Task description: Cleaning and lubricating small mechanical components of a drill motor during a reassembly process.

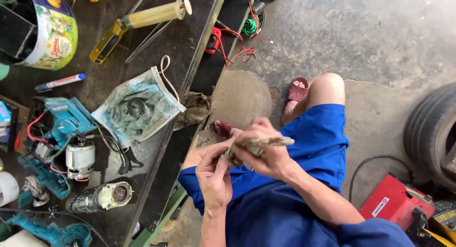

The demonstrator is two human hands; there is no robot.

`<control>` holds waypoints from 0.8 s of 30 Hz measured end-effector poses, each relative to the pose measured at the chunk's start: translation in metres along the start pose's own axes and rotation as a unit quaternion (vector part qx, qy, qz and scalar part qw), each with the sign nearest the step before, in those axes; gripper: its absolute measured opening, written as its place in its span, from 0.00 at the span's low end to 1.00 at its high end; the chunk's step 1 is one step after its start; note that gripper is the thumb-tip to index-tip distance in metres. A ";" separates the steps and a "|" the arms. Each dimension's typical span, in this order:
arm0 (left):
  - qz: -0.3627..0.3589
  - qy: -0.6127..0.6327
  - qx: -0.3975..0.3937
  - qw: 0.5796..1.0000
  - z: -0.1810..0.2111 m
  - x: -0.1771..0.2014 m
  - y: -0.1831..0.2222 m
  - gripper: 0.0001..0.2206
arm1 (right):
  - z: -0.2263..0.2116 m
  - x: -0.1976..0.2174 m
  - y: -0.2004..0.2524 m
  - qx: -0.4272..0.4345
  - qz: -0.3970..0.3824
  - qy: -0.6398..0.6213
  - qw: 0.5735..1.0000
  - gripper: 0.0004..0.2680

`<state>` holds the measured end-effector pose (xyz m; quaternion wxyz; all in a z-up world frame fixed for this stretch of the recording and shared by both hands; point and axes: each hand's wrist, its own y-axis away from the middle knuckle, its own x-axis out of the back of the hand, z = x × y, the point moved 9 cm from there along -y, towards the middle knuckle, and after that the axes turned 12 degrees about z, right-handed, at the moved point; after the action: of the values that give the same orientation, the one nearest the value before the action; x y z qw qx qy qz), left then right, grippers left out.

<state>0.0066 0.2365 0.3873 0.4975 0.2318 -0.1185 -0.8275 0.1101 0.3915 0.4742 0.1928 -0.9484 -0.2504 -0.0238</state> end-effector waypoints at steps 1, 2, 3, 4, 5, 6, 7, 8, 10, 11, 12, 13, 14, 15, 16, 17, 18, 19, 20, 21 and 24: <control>-0.013 0.013 0.001 1.000 0.004 -0.006 0.001 0.07 | 0.009 0.001 0.004 0.010 0.026 0.067 0.997 0.01; -0.010 0.013 -0.001 1.000 0.008 -0.007 0.001 0.07 | 0.005 0.003 0.001 0.011 0.024 0.064 0.998 0.01; -0.008 0.015 0.019 1.000 0.009 -0.008 0.002 0.06 | 0.000 0.008 -0.003 -0.001 0.039 -0.017 0.999 0.02; -0.009 0.017 0.045 0.999 0.007 -0.009 0.004 0.05 | -0.004 0.014 -0.005 -0.016 0.057 -0.095 0.994 0.04; -0.008 0.016 0.048 0.999 0.003 -0.004 0.005 0.05 | -0.003 0.010 -0.002 -0.019 0.057 -0.093 0.994 0.04; -0.016 0.017 0.040 0.999 0.001 -0.003 0.003 0.06 | -0.005 -0.001 0.000 -0.011 0.014 -0.075 0.997 0.02; -0.024 0.018 0.033 0.999 0.000 -0.001 0.002 0.07 | -0.006 -0.011 0.001 -0.003 -0.028 -0.056 0.998 0.02; -0.025 0.018 0.033 0.999 0.004 -0.003 0.002 0.07 | 0.001 -0.013 0.004 -0.002 -0.027 -0.055 0.998 0.02; -0.017 -0.004 0.047 0.999 0.009 -0.004 0.004 0.03 | 0.019 0.001 0.006 -0.003 0.080 0.098 0.992 0.02; -0.013 -0.004 0.044 0.999 0.009 -0.002 0.002 0.03 | 0.012 0.003 0.002 -0.002 0.078 0.095 0.992 0.02; -0.030 0.007 0.047 0.998 0.008 -0.004 0.003 0.04 | 0.008 0.003 0.001 -0.033 0.055 -0.002 0.998 0.03; -0.045 0.017 0.050 0.998 0.007 -0.006 0.004 0.06 | 0.003 0.003 0.000 -0.064 0.033 -0.098 0.993 0.03; -0.045 0.018 0.050 0.998 0.008 -0.006 0.003 0.06 | 0.007 -0.002 0.003 -0.064 0.033 -0.098 0.993 0.03; -0.058 0.017 0.034 0.998 0.012 -0.010 0.004 0.06 | 0.010 -0.007 0.007 -0.059 0.022 -0.063 0.996 0.03; -0.073 0.014 0.020 0.997 0.016 -0.014 0.004 0.07 | 0.013 -0.012 0.011 -0.056 0.015 -0.027 0.998 0.03; -0.075 0.013 0.022 0.997 0.016 -0.013 0.005 0.07 | 0.018 -0.011 0.013 -0.056 0.017 -0.026 0.998 0.03; -0.059 0.025 0.041 0.997 0.014 -0.008 0.005 0.05 | 0.025 -0.003 0.013 -0.063 0.068 -0.019 0.995 0.05; -0.044 0.037 0.060 0.997 0.011 -0.004 0.004 0.02 | 0.033 0.004 0.014 -0.070 0.119 -0.013 0.990 0.07; -0.041 0.036 0.062 0.997 0.010 -0.004 0.004 0.02 | 0.024 0.008 0.008 -0.073 0.117 -0.013 0.990 0.07; -0.050 0.039 0.049 0.997 0.011 -0.006 0.004 0.05 | 0.010 0.000 0.002 -0.052 0.056 -0.054 0.996 0.04; -0.054 0.028 0.034 0.998 0.009 -0.006 0.000 0.08 | 0.008 -0.014 0.004 -0.014 0.014 -0.050 0.999 0.03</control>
<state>0.0045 0.2419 0.3964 0.4474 0.2779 -0.1195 -0.8416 0.0997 0.3850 0.4639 0.1673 -0.9545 -0.2457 0.0233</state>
